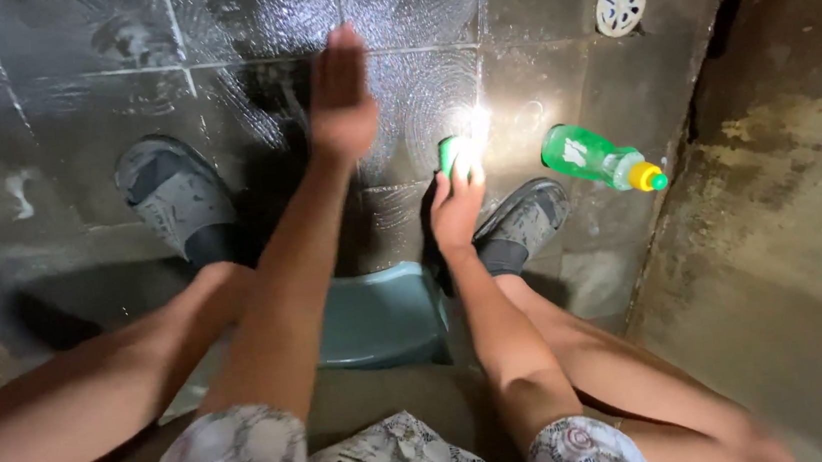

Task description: The person sits on a small stool and scrubs a tiled floor with a green sponge and a pink sponge, using liquid detergent from a green bottle. The person repeatedly scrubs the same area, occasionally reapplying detergent.

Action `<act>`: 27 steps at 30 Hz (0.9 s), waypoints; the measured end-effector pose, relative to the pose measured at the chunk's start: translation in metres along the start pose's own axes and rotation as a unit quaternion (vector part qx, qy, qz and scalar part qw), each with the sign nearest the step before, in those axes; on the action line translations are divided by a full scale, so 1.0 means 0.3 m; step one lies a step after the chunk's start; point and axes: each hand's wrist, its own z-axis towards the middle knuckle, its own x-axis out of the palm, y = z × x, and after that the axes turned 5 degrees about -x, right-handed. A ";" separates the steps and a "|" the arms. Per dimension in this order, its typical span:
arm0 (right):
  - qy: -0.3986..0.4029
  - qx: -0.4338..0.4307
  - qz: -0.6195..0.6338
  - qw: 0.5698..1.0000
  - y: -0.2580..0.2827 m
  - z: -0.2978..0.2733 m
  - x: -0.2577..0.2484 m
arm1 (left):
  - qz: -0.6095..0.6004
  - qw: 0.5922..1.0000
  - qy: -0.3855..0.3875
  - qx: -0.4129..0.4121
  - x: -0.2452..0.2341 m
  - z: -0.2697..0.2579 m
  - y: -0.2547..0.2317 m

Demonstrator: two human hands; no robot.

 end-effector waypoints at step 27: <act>0.027 -0.008 -0.231 0.973 -0.024 0.150 0.085 | 0.012 0.971 -0.220 0.091 0.066 -0.162 0.246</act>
